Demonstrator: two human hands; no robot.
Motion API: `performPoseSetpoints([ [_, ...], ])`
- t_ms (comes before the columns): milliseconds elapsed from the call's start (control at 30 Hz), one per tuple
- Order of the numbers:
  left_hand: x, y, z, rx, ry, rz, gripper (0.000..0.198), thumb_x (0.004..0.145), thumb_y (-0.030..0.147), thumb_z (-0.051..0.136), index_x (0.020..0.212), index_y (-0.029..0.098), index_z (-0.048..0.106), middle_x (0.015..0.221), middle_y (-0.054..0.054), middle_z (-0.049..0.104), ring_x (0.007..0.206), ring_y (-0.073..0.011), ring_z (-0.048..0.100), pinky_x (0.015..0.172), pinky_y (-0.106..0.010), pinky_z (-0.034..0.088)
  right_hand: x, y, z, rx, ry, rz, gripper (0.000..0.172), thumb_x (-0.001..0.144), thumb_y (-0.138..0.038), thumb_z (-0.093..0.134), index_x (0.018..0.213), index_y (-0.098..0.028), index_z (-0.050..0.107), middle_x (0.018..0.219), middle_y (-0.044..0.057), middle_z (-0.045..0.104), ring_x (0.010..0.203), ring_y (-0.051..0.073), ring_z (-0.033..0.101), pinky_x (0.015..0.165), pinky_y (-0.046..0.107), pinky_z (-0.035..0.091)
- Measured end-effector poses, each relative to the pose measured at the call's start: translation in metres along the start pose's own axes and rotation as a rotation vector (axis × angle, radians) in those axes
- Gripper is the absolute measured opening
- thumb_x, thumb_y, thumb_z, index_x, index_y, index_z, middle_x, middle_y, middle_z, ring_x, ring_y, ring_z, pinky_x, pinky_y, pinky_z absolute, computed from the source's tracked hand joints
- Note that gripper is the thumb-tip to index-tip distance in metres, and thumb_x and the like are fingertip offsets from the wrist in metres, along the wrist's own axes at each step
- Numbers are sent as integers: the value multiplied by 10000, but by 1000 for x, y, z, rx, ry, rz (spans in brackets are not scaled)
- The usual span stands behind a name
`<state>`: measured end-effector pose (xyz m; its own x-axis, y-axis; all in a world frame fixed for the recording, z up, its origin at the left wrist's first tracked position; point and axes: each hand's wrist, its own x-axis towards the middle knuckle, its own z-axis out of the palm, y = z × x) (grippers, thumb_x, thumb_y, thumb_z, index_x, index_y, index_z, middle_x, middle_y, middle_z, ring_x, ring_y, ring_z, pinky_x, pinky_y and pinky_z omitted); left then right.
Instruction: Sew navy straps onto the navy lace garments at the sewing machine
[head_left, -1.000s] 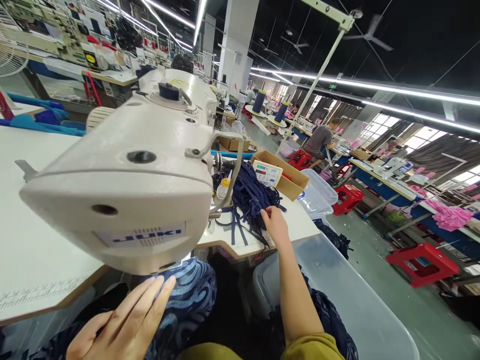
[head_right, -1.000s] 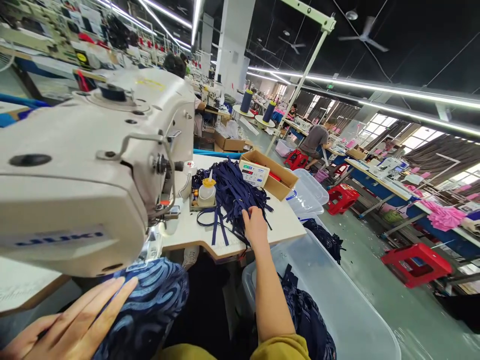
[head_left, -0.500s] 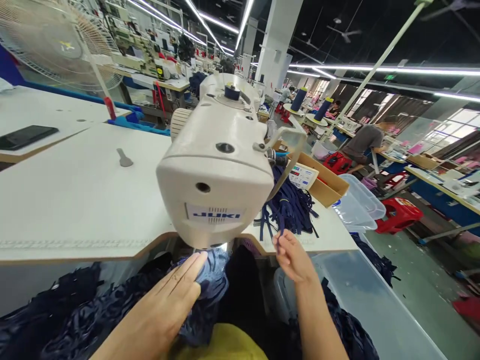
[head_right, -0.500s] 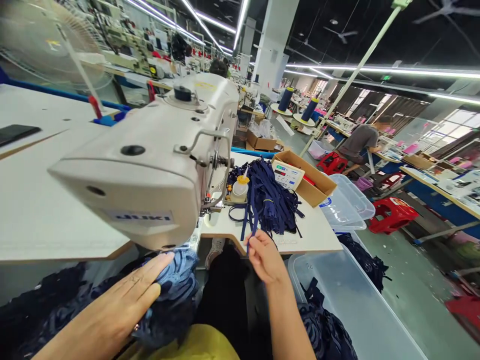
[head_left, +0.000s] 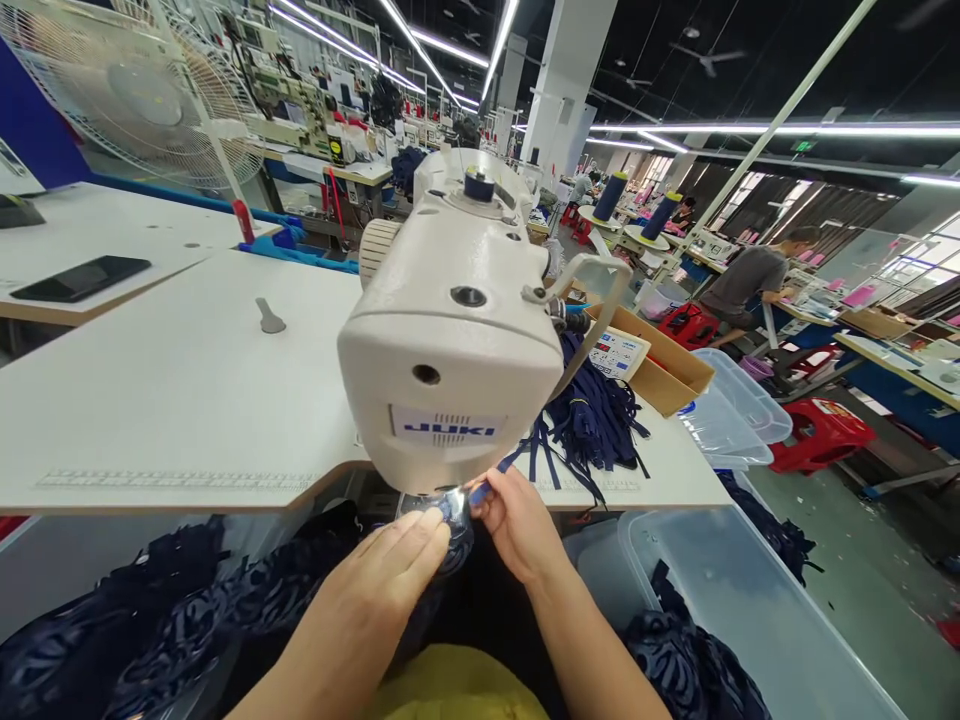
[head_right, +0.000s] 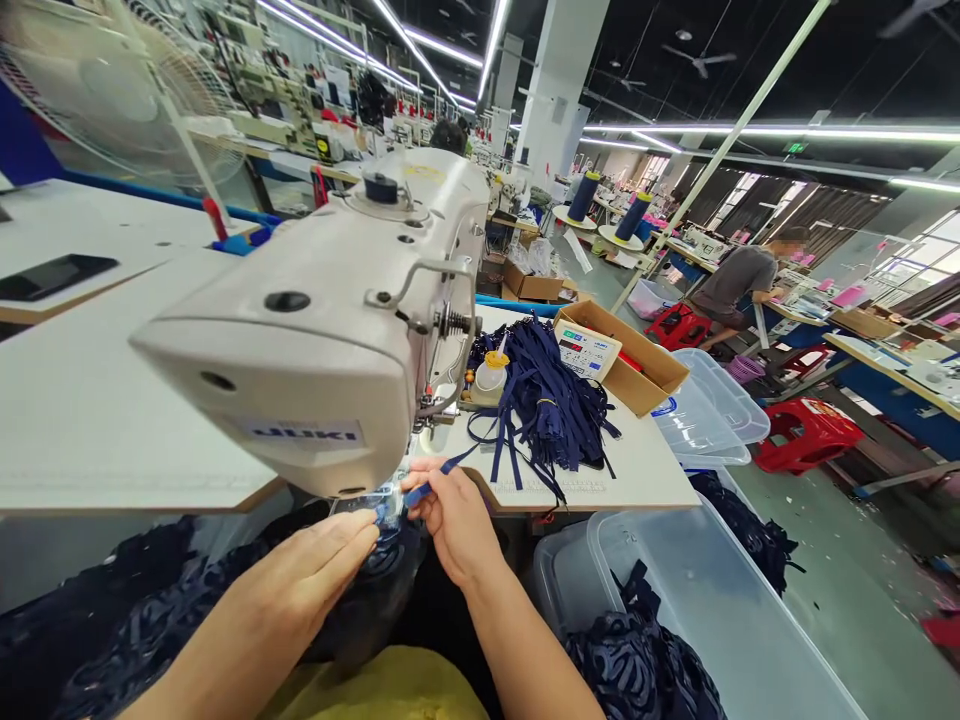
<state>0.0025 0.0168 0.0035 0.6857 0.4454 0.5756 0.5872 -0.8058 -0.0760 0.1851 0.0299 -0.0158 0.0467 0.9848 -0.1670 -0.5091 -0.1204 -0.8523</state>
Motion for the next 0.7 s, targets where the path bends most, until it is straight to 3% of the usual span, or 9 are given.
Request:
performPoseSetpoints([
  [100,-12,-7,2,-49,-10,24,401,907,65,315,1170,168,600,1146,-48,686,1004,-150,658,880,-262,533,1,2,-4,-258,41,-113,370,865,-527,507,709,-195,549,682,3,500,650,136,472,614,250,421],
  [200,-21,-15,4,-156,-9,-8,332,941,145,372,1198,170,580,1214,-45,656,1081,-136,633,958,-223,495,0,4,-9,-439,71,-168,419,887,-566,456,726,-193,559,679,4,490,623,134,444,582,250,392],
  [333,-21,-17,4,-304,40,-101,256,960,218,422,1145,167,592,1167,-32,674,1059,-109,643,1007,-171,442,-1,2,-9,-410,-10,-162,383,905,-521,480,740,-184,558,672,-22,464,559,98,411,543,230,360],
  [500,-26,-17,8,-370,104,-167,222,940,174,457,1115,154,591,1149,-49,680,1054,-123,647,999,-187,463,-4,3,-6,-436,-73,-147,228,863,-396,585,984,-204,609,746,-12,539,654,124,498,601,233,436],
  [600,-31,-17,12,-326,70,-87,262,936,140,445,1158,142,585,1189,-64,664,1102,-127,623,1014,-211,456,-6,8,-5,-480,-59,-160,253,855,-333,596,1080,-216,601,816,-1,560,738,140,531,704,262,466],
  [700,-29,-15,11,-221,42,43,325,931,110,441,1221,165,577,1240,-54,644,1167,-139,584,1041,-262,446,-6,11,-3,-508,-56,-170,283,845,-285,605,1121,-224,586,765,-23,523,703,135,511,777,289,461],
])
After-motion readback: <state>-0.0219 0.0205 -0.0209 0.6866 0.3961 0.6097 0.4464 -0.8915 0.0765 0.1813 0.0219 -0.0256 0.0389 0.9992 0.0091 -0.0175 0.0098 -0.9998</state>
